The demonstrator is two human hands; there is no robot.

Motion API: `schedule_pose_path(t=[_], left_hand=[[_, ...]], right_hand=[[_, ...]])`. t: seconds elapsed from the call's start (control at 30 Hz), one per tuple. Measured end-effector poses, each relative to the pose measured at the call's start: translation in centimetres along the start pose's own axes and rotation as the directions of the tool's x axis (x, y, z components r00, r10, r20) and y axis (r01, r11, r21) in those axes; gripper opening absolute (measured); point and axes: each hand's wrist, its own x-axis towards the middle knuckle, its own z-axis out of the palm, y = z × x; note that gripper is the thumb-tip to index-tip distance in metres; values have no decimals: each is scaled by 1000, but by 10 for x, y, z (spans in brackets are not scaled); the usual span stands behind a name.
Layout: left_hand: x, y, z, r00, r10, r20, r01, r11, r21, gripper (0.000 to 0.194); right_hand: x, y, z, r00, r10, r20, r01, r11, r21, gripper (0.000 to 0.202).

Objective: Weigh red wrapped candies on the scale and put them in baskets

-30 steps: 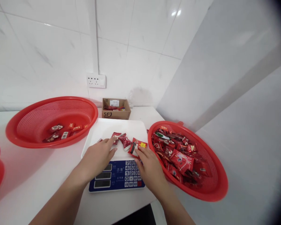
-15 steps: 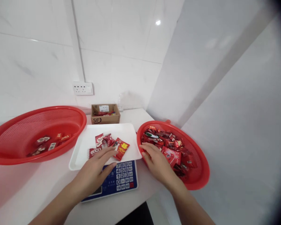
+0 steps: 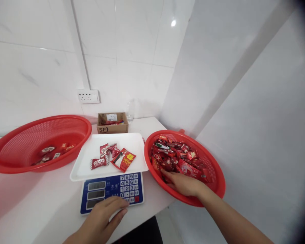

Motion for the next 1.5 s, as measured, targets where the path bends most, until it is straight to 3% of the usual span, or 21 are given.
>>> schedule_pose_path(t=[0.27,0.4,0.53,0.7,0.83,0.97,1.2,1.37,1.5], left_hand=[[5,32,11,991,-32,129,28,999,32,21],[3,50,14,985,-75,155,63,995,78,22],[-4,62,15,986,-123,111,107,985,135,22],[-13,74,17,988,-117,97,102,983,151,23],[-22,79,15,987,-130,100,115,984,137,22],[-34,77,9,989,-101,105,86,987,138,23],[-51,54,-1,996,-30,86,17,988,154,21],[-53,33,-14,999,6,44,-11,992,123,21],[-46,18,-28,1000,1,21,-2,997,79,21]], right_hand=[[4,4,5,998,-54,-15,53,997,-61,55],[6,12,5,984,-177,-10,178,982,71,55],[3,14,5,953,-290,-87,302,933,198,56],[0,6,7,948,-289,-132,307,942,138,44],[4,5,11,969,-209,-133,212,977,7,30],[7,6,13,977,-106,-186,92,992,-85,30],[12,-5,15,958,-72,-278,57,996,-62,20],[15,-2,10,896,-23,-444,65,995,80,20],[4,-4,0,814,64,-578,112,958,263,20]])
